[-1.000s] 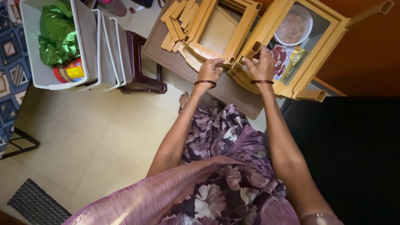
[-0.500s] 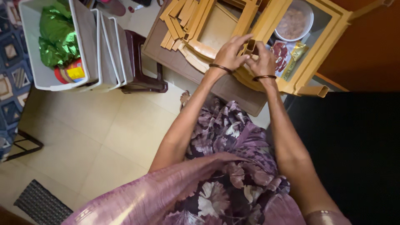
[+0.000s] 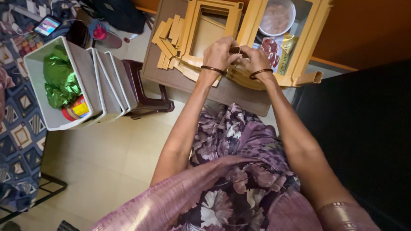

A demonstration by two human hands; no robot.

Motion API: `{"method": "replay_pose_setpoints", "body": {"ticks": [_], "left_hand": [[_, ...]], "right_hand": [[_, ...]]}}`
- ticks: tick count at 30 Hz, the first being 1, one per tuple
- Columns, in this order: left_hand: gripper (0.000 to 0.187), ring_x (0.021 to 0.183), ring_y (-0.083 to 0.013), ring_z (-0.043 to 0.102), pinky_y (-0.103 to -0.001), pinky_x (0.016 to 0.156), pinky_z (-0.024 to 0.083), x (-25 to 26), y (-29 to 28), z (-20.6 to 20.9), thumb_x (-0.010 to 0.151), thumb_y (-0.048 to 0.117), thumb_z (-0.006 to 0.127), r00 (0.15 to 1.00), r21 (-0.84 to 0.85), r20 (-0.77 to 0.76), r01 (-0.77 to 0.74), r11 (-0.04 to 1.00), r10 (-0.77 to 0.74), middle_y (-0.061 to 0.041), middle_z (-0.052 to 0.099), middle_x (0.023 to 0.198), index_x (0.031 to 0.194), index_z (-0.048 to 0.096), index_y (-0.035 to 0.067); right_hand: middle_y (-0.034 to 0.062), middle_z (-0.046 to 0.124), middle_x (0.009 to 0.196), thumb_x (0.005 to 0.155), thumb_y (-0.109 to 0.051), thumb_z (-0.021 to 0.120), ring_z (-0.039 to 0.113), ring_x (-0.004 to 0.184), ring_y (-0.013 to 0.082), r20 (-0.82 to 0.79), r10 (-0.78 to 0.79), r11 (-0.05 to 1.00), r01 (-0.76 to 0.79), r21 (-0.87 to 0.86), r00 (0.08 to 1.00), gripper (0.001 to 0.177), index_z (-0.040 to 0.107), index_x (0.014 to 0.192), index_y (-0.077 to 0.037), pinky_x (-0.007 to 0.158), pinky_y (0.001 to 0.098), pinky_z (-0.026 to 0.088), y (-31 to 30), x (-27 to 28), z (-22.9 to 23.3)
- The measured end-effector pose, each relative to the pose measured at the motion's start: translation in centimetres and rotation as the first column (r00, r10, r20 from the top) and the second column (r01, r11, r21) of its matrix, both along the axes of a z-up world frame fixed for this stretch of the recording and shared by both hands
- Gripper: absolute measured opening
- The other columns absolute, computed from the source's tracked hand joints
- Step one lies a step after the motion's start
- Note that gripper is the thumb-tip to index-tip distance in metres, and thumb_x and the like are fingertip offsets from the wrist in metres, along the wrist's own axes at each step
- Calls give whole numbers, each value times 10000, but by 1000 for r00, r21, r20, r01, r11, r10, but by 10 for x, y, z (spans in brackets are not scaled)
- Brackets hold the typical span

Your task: The person assembles a yellow plastic frame by hand, fitting multiple small plastic pieces into the frame's slots. They then place a white storage bin containing green foil and other items into the assembled frame.

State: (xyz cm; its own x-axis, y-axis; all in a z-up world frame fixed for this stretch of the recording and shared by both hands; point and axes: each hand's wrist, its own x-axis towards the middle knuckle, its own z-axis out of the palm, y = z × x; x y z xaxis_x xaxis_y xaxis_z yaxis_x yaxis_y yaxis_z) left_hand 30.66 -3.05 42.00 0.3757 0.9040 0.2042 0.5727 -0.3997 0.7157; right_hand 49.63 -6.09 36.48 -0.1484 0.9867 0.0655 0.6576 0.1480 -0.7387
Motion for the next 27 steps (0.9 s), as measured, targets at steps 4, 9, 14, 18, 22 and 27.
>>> {"method": "replay_pose_setpoints", "body": {"ticks": [4,9,14,18,22,27], "left_hand": [[368,801,-332,733,-442,673,574,4,5,-12,757,278,870,999,177,-21,-22,984,26,-126,747,894,1009,675,93],[321,739,-358,715,-472,638,566,13,10,-31,860,382,779,982,208,-179,-15,978,53,-147,733,866,995,681,108],[280,761,-353,721,-471,663,574,20,12,-39,864,346,757,993,249,-87,-58,967,82,-121,739,885,973,663,106],[266,781,-350,724,-470,687,577,22,14,-35,868,319,750,997,223,-56,-35,974,48,-120,738,906,986,658,99],[291,779,-372,715,-490,681,566,21,16,-30,860,325,765,992,195,-121,-5,981,30,-135,732,893,973,641,87],[316,781,-381,710,-491,680,565,19,16,-34,854,334,764,993,196,-117,-6,981,30,-139,730,899,978,620,82]], "right_hand": [[197,755,1025,914,-59,747,742,942,365,-19,-36,997,37,64,999,275,713,1187,-60,786,438,574,2,0,-6],[208,749,982,890,-48,756,753,893,350,-41,-58,994,62,95,997,279,710,1165,-48,770,421,579,-2,-7,-6],[189,753,907,845,-30,740,761,852,335,-75,-65,998,64,-4,995,155,697,992,-59,754,417,575,-11,-14,-1],[204,742,906,782,-54,812,740,840,367,-49,-60,994,64,84,997,223,680,962,-51,728,444,565,-6,-16,-7],[226,732,910,811,-84,847,708,840,415,74,-94,990,86,112,993,258,695,1013,-32,729,480,546,-2,-16,-19],[185,742,941,802,-117,799,741,872,367,-49,-38,998,40,51,998,223,702,997,-68,773,450,568,-8,-12,-27]]}}
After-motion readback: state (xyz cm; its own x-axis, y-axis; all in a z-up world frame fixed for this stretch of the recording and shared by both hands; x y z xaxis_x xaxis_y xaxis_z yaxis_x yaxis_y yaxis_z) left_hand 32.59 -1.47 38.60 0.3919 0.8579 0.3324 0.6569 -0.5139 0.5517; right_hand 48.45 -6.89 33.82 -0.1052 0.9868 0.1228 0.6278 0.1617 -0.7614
